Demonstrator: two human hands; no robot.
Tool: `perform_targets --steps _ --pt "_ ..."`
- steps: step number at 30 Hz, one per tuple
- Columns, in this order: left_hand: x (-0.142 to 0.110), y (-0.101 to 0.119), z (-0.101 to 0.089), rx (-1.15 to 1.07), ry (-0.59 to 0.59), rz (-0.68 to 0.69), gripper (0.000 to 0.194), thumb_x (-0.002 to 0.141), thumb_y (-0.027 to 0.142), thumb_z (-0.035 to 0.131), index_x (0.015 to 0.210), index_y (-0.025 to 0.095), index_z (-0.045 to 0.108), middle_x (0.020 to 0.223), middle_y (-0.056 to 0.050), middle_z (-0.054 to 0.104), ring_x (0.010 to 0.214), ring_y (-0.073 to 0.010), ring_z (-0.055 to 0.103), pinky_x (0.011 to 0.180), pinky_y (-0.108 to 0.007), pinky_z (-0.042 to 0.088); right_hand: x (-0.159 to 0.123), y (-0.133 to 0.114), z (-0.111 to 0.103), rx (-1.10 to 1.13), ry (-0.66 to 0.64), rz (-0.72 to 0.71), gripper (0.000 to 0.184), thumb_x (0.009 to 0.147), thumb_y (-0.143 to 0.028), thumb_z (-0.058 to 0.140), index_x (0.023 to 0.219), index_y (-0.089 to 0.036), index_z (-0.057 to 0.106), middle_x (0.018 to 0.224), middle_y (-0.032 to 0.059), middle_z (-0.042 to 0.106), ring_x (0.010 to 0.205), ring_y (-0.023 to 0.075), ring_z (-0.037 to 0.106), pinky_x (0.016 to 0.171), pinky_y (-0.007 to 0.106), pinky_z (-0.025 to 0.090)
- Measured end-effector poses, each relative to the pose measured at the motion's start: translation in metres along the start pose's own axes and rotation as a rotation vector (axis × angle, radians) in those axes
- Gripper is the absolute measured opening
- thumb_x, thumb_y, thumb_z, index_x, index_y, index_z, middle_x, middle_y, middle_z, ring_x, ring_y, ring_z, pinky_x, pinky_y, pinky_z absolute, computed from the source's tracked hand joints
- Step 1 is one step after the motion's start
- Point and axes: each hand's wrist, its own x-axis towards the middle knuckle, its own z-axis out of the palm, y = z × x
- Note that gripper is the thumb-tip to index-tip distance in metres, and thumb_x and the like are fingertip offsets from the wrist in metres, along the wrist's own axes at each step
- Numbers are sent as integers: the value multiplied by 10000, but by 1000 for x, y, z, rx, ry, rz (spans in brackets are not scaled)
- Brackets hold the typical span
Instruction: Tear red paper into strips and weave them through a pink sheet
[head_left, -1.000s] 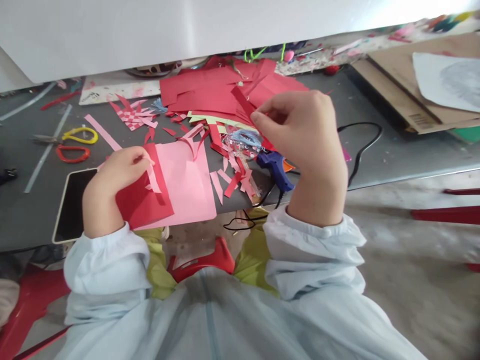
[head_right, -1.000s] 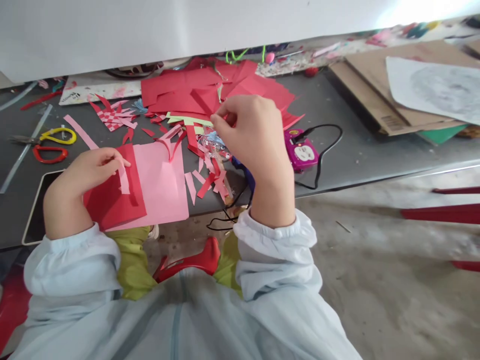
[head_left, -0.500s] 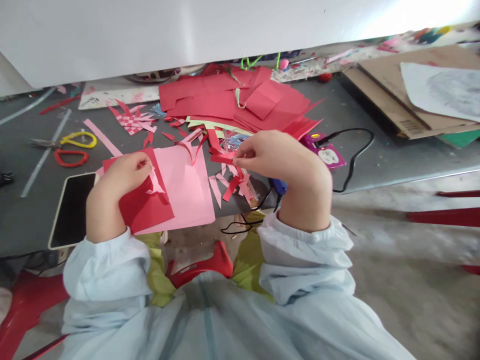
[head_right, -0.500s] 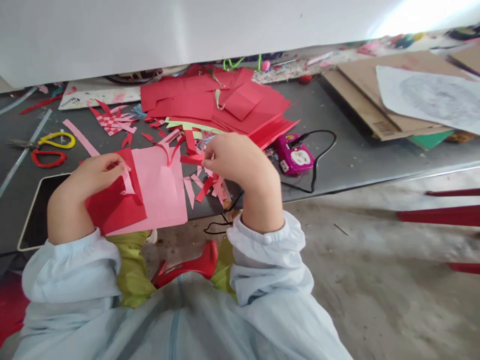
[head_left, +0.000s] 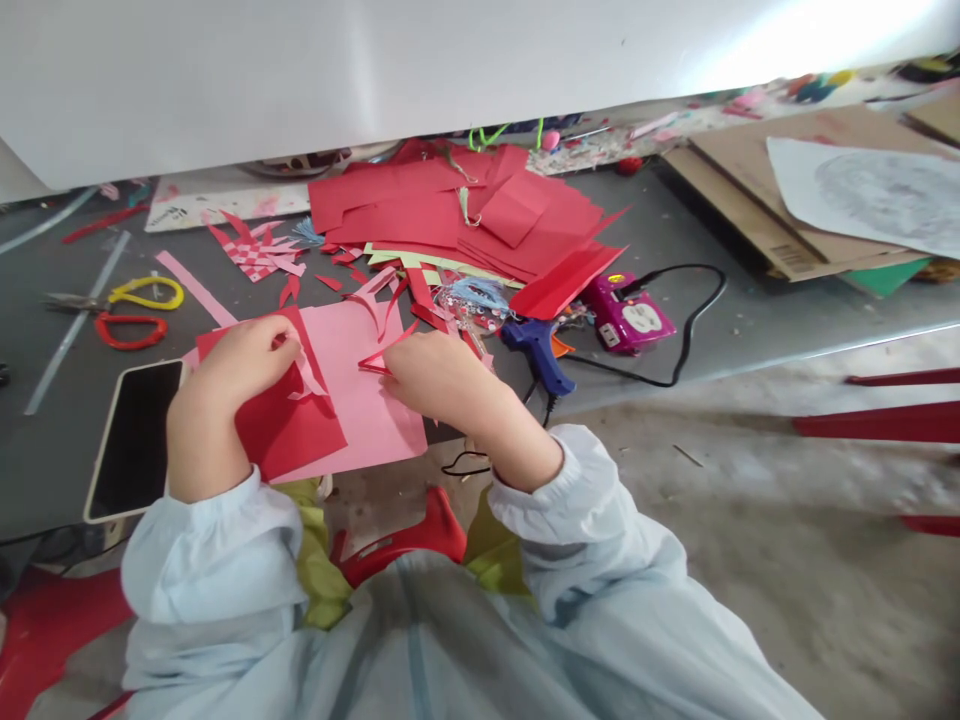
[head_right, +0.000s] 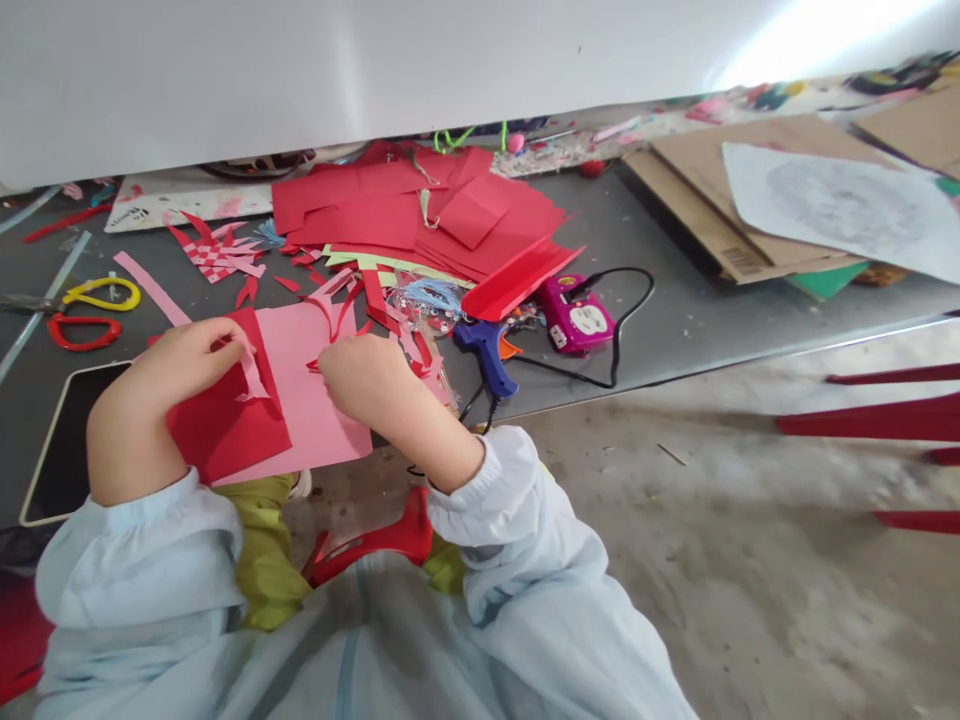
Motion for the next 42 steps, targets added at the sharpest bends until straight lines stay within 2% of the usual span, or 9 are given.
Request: perform_targets --steps 5,12,15,18,20,26,30,36,42 --pt "5 -3 1 5 -10 19 129 783 347 488 787 267 589 873 -56 702 834 -285 654 692 -353 439 -3 0 -7 5 -35 28 288 954 -214 520 1060 -134 775 1002 196 785 962 304 738 665 336 462" --pt "9 -7 3 55 -29 2 202 792 373 449 834 242 597 884 -71 707 817 -266 648 664 -326 416 -10 12 -19 16 -9 197 347 983 -171 428 1122 -121 742 1205 188 709 1043 301 731 790 350 516" --pt "10 -8 4 63 -21 26 217 783 384 451 840 246 608 915 -66 719 847 -268 656 671 -324 422 -10 14 -15 22 6 332 375 976 -182 439 1246 -142 696 1438 227 573 989 298 753 779 375 555" --pt "10 -9 4 65 -20 33 214 759 362 453 833 252 621 956 -54 734 883 -266 664 694 -326 438 -5 15 -7 27 -5 417 460 965 -220 493 1409 -152 596 1676 260 289 1034 333 756 805 415 587" --pt "10 -9 3 72 -17 32 213 750 350 454 833 255 625 965 -50 739 892 -266 666 706 -329 444 -1 16 -2 35 -13 427 511 961 -245 524 1462 -147 548 1723 259 158 1084 351 746 844 434 597" --pt "12 -10 4 65 -14 19 194 764 349 471 845 258 622 933 -51 731 858 -263 658 673 -331 432 5 21 6 37 -1 444 465 979 -261 502 1418 -111 546 1715 239 221 1045 308 754 796 418 614" --pt "14 -12 4 57 -41 6 175 811 359 470 855 263 609 939 -44 727 862 -257 654 674 -330 423 5 25 4 55 60 410 459 979 -194 438 1417 -102 543 1734 170 217 1043 284 740 793 417 603" --pt "14 -8 2 78 -50 -15 183 823 393 477 848 261 600 928 -60 728 845 -273 656 653 -343 417 3 35 -3 90 141 362 427 1012 -221 401 1378 -86 575 1531 143 536 1175 319 670 845 420 566" --pt "16 -10 5 84 -30 -3 229 809 413 474 884 265 632 935 -76 731 842 -293 655 644 -362 427 5 32 -6 123 119 269 460 1004 -224 430 1426 -108 570 1629 121 446 1212 305 650 894 397 536"
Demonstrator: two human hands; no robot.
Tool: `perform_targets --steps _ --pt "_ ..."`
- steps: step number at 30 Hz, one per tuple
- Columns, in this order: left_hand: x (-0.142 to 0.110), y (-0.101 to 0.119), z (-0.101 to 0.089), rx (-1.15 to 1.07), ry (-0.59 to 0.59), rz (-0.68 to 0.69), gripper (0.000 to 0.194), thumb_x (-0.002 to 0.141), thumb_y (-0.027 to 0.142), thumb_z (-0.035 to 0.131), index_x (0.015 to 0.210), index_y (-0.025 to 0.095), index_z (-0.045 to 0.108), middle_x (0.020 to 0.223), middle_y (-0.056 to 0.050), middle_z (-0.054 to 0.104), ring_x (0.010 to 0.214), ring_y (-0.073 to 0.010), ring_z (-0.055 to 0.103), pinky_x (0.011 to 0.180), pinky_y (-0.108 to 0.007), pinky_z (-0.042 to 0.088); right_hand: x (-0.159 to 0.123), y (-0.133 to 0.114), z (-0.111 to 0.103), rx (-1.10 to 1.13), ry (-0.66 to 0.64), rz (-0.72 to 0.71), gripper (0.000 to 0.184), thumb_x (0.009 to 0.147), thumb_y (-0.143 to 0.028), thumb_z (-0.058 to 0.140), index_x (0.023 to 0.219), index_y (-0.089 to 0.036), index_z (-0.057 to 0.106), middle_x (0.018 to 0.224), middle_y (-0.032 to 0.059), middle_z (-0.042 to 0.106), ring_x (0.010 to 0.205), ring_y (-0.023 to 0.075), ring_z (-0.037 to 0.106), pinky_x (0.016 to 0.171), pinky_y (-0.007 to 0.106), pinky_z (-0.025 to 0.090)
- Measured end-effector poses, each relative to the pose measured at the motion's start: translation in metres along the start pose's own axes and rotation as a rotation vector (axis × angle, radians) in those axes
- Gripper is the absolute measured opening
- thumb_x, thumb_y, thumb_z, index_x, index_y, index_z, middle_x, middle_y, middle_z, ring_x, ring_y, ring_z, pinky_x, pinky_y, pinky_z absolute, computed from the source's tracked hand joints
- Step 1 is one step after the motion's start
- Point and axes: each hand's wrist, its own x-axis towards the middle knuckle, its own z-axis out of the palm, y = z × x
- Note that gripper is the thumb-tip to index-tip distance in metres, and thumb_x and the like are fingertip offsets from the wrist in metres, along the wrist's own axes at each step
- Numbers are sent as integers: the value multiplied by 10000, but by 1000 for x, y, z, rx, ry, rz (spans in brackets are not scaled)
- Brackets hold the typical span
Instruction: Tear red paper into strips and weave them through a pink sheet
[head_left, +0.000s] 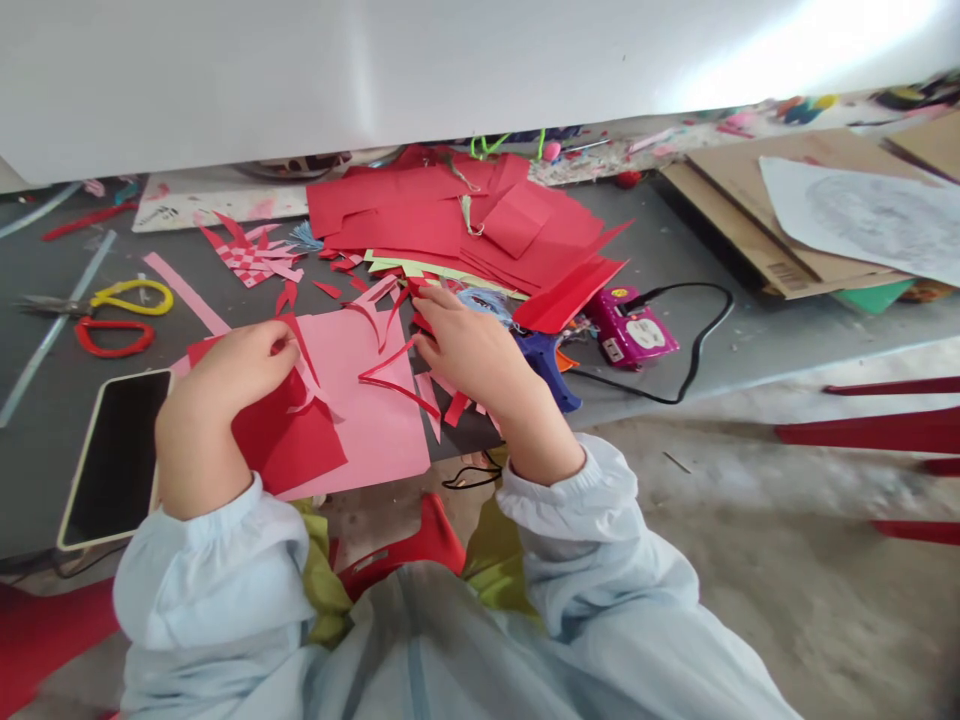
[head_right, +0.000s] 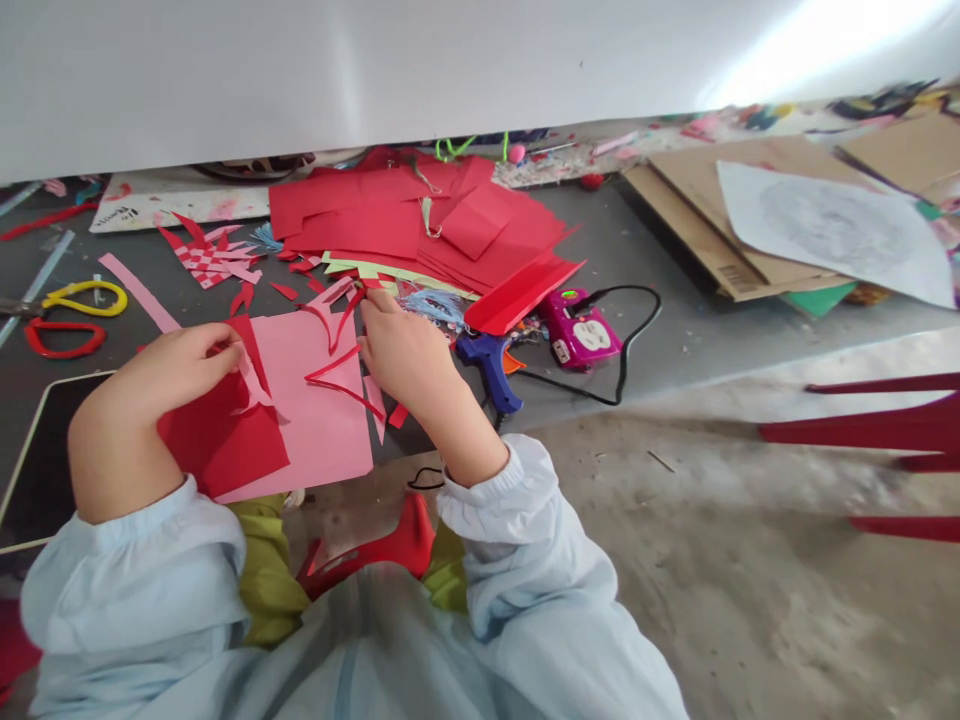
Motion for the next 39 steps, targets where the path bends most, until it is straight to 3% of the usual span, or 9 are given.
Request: perform_targets --steps 4,9,13,16,20,26,32,39 --pt "-2 1 0 -16 2 -2 225 818 416 462 873 263 618 931 -74 720 834 -286 653 637 -358 430 0 -11 2 5 -61 -70 487 1028 -243 391 1489 -181 534 1485 118 594 1167 302 678 883 392 522" --pt "-6 7 -2 3 -20 -15 208 843 391 440 826 258 599 904 -64 713 800 -267 642 630 -346 423 0 -28 8 -92 -134 -84 477 1065 -316 339 1504 -266 518 1245 132 687 1035 290 721 738 354 515" --pt "-8 10 -3 15 -24 -8 204 861 363 440 815 254 605 888 -54 711 780 -257 634 615 -336 414 0 -38 11 -145 -190 -66 401 1027 -287 432 1368 -167 606 1302 152 657 976 294 736 663 356 512" --pt "-9 12 -4 12 -26 -10 200 882 334 440 824 247 610 920 -56 722 795 -254 643 625 -330 421 -1 -37 10 -135 -186 -78 363 1012 -264 452 1278 -107 641 1362 154 640 999 303 732 703 381 529" --pt "-12 16 -7 11 -37 -28 195 908 322 463 889 236 637 999 -69 733 864 -263 664 683 -322 446 1 -23 0 -95 -123 -27 360 1023 -262 424 1265 -124 653 1391 148 638 1074 299 707 793 379 516" --pt "-13 19 -8 10 -43 -31 167 917 298 462 875 223 605 947 -70 715 823 -252 650 636 -317 405 2 9 -18 -54 47 98 358 1004 -260 438 1163 -159 742 1181 136 750 1098 288 680 825 363 484" --pt "-13 20 -7 3 -47 -60 136 878 300 454 821 237 561 852 -53 672 752 -245 617 602 -331 384 0 26 -30 84 248 199 270 891 -245 566 1026 -191 793 881 99 752 901 265 687 843 399 501" --pt "-9 14 -3 -38 -39 -30 120 817 330 445 752 249 505 753 -45 608 698 -245 569 586 -358 341 -2 30 -36 221 323 206 157 811 -190 644 900 -216 771 812 42 742 782 205 665 793 363 511"
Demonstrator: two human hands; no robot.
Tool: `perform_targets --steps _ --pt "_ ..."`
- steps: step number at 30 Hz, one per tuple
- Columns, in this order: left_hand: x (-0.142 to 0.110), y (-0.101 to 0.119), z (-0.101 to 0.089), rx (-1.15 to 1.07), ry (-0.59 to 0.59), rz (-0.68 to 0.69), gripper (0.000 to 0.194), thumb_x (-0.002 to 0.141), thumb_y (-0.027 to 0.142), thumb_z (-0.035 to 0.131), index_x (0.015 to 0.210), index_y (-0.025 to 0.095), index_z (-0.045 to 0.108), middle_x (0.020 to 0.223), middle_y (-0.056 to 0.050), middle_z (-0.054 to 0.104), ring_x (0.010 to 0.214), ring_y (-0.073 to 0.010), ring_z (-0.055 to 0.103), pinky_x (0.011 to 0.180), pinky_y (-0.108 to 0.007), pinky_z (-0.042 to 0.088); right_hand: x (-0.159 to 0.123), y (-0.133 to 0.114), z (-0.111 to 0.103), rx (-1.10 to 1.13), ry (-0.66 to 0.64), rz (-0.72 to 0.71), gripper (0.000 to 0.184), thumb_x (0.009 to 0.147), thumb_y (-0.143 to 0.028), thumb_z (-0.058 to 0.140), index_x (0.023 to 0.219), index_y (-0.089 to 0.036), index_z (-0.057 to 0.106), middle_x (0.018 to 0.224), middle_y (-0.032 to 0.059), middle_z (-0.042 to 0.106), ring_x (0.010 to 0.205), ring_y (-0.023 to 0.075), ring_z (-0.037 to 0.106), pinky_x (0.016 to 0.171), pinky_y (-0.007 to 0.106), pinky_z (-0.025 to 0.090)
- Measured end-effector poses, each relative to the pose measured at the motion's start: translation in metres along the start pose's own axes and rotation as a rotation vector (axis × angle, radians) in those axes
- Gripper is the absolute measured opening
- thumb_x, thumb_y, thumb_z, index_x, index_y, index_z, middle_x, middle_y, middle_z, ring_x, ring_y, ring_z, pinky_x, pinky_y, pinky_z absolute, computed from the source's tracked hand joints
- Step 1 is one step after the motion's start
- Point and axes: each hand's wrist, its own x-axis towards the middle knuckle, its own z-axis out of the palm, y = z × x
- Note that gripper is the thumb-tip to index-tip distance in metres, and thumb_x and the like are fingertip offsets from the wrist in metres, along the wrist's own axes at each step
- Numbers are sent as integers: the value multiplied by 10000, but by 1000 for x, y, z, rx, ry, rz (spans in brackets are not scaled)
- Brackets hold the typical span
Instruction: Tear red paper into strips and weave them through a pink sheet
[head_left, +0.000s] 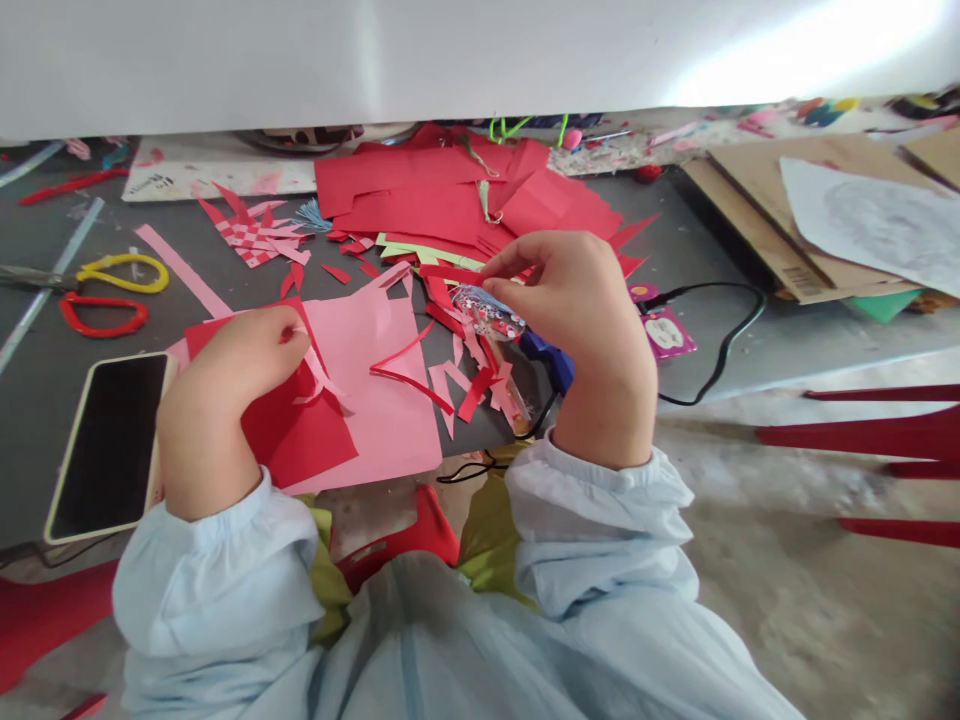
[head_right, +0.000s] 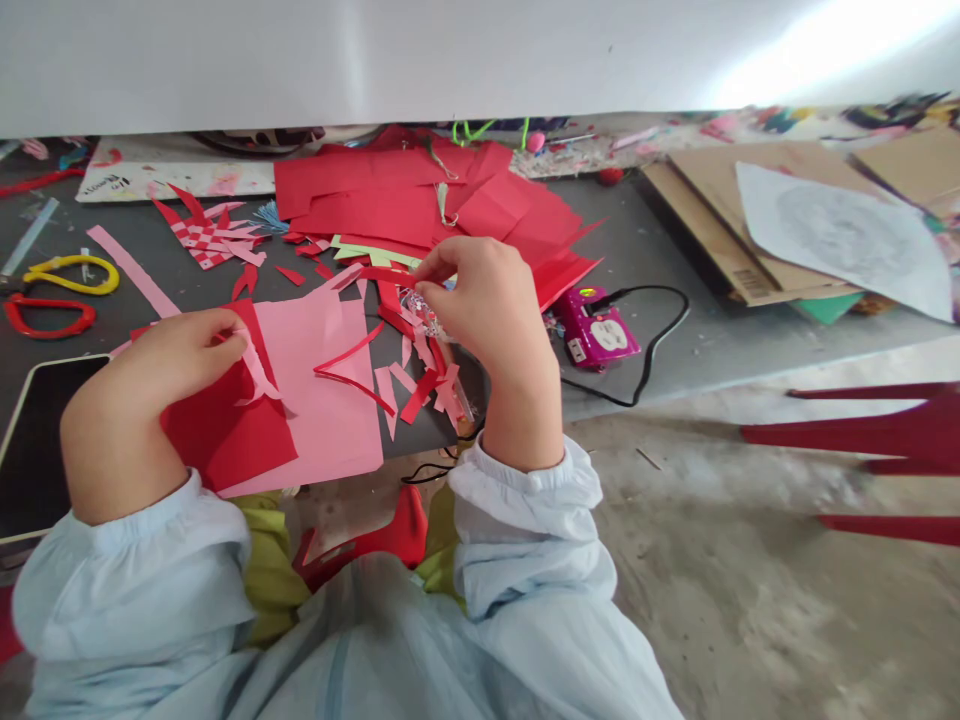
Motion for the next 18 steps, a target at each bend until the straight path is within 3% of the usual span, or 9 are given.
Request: perform_targets --steps 8,18 --pt "0 2 0 -2 -3 -10 100 831 316 458 803 249 527 775 -57 616 726 -259 577 611 -377 360 -5 -2 4 188 -118 -117 139 844 -192 653 942 -206 752 898 64 777 785 187 686 782 338 550" --pt "-4 3 -3 6 -10 -22 189 914 314 442 739 245 428 723 -38 567 667 -224 541 587 -359 365 -4 -9 10 194 -199 -187 175 864 -206 627 971 -229 763 915 43 785 844 200 728 830 361 599"
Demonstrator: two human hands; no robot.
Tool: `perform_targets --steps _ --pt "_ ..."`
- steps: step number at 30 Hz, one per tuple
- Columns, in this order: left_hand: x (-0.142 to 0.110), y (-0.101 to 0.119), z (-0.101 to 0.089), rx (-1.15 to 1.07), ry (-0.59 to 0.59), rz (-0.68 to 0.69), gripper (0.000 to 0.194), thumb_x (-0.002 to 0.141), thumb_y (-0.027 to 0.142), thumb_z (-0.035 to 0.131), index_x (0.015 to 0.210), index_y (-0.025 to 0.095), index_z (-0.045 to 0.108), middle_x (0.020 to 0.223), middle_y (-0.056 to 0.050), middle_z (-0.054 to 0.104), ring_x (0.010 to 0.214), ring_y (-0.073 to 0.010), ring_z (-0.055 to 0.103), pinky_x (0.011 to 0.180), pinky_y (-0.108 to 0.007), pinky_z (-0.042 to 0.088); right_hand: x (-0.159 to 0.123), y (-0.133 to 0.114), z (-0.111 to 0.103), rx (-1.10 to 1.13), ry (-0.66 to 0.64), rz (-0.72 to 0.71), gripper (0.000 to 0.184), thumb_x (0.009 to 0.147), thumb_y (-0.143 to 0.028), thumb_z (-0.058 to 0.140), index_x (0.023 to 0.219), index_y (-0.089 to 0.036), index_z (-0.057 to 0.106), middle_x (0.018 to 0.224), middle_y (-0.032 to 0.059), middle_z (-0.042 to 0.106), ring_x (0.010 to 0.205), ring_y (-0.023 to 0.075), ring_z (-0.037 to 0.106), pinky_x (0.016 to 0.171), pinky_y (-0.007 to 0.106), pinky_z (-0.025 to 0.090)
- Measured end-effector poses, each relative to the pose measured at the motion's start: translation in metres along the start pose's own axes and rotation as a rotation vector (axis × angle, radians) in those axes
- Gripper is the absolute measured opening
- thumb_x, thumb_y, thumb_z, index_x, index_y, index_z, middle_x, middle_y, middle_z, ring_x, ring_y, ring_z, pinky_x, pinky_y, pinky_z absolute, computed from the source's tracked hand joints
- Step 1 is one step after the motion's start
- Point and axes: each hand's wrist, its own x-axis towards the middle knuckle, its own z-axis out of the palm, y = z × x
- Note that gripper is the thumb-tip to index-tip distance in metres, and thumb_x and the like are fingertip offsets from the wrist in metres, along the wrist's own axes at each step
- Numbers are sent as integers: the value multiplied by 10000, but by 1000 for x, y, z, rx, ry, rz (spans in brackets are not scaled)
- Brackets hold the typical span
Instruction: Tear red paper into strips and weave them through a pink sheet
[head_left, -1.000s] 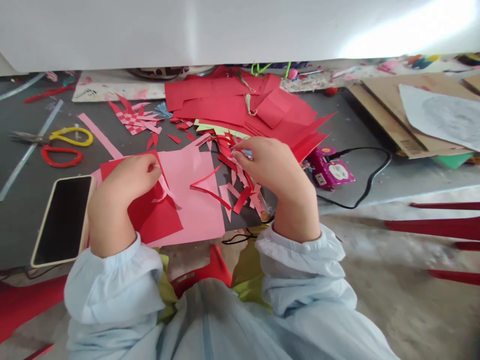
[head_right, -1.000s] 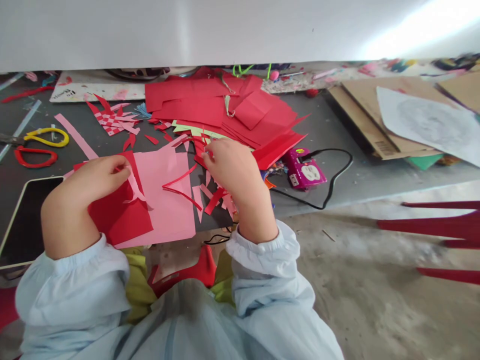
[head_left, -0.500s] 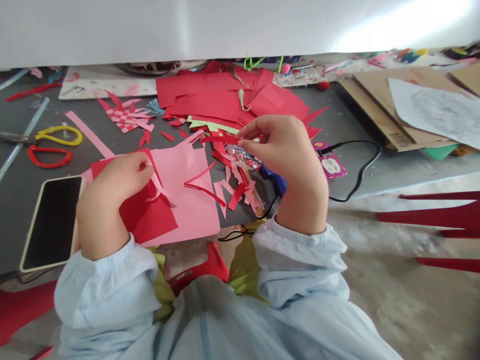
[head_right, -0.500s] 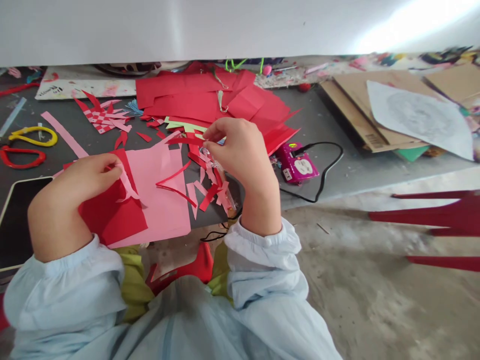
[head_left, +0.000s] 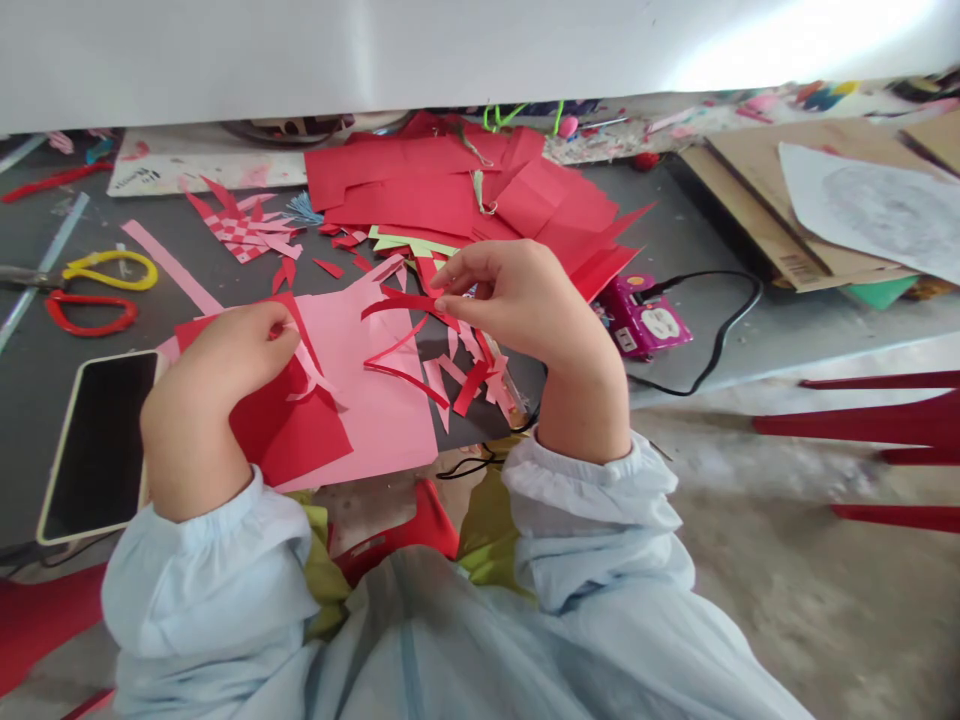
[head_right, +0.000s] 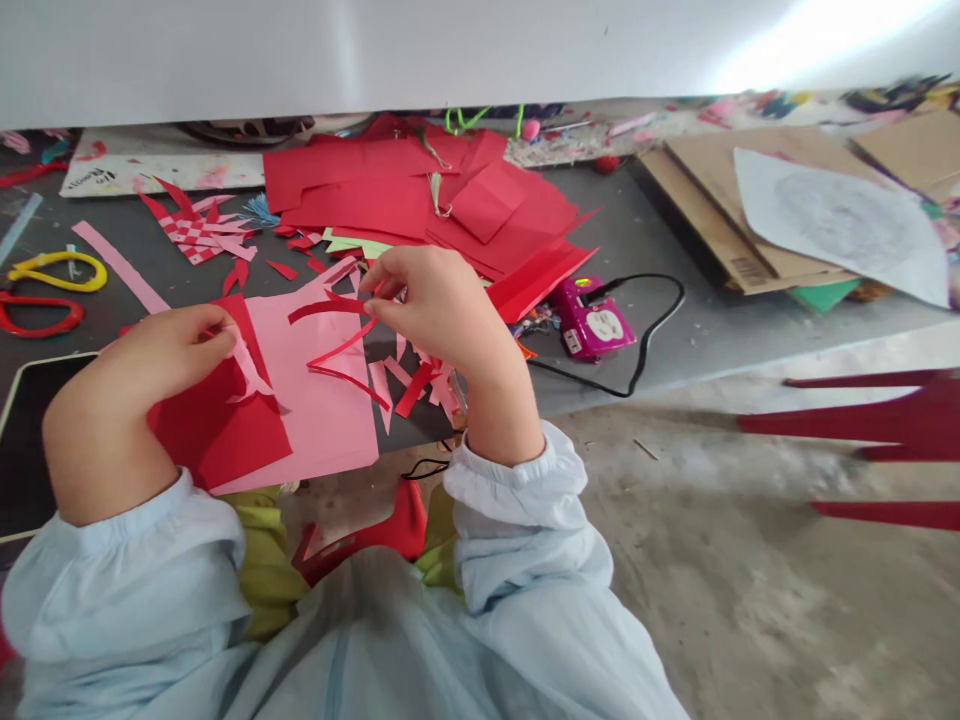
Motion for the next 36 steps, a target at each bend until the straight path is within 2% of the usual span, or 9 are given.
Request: perform_targets --steps 4,9,14,19,22,25,31,33,36 --pt "-2 0 -2 4 3 -14 185 910 299 444 736 241 429 715 -33 557 664 -217 533 588 -352 358 1 0 0 36 7 2 191 867 -195 617 975 -231 771 953 50 792 891 208 739 854 360 603" --pt "-6 2 -4 11 -11 1 134 918 299 453 819 229 511 793 -33 612 735 -208 564 619 -326 372 0 5 -5 74 -81 -19 221 852 -203 643 1026 -183 777 994 51 805 914 212 743 848 355 571" --pt "-2 -1 -2 3 -10 5 148 921 307 450 829 224 531 807 -34 617 743 -204 559 616 -327 356 -7 9 -19 -72 58 71 194 857 -206 661 984 -164 802 922 60 799 804 181 697 809 342 519" --pt "2 -5 -1 -31 -15 -5 132 911 302 461 849 227 550 849 -42 627 765 -217 559 633 -332 363 -11 15 -30 -219 59 197 142 836 -206 666 876 -196 802 874 58 789 773 195 667 729 343 469" --pt "0 -3 -3 -27 -6 1 139 920 312 460 865 224 553 875 -44 631 788 -212 560 650 -323 364 -7 19 -25 -283 -38 202 150 836 -239 661 834 -204 807 786 44 765 719 192 646 688 338 435" --pt "-1 -1 -4 -6 -3 7 157 927 330 453 900 220 562 921 -56 642 817 -215 566 662 -319 357 -2 20 -14 -322 -170 189 223 845 -212 619 921 -212 829 754 30 756 723 188 659 702 325 440" --pt "0 -1 -4 39 -13 -25 179 935 355 454 935 223 575 961 -61 665 845 -228 589 661 -307 352 4 18 -9 -338 -192 197 461 854 -131 487 1188 -227 790 1064 54 796 906 201 695 787 300 471" --pt "1 -1 -4 41 -12 -24 180 936 352 449 931 224 576 969 -62 668 854 -227 592 663 -302 351 5 19 -12 -342 -265 234 466 835 -120 489 1159 -237 803 954 44 793 823 185 679 752 284 463" --pt "1 -3 -2 34 -13 -6 180 936 345 443 928 221 572 972 -65 664 856 -224 585 663 -300 353 7 21 -14 -341 -466 276 479 809 -103 509 1151 -253 810 723 19 733 706 170 639 684 262 444"
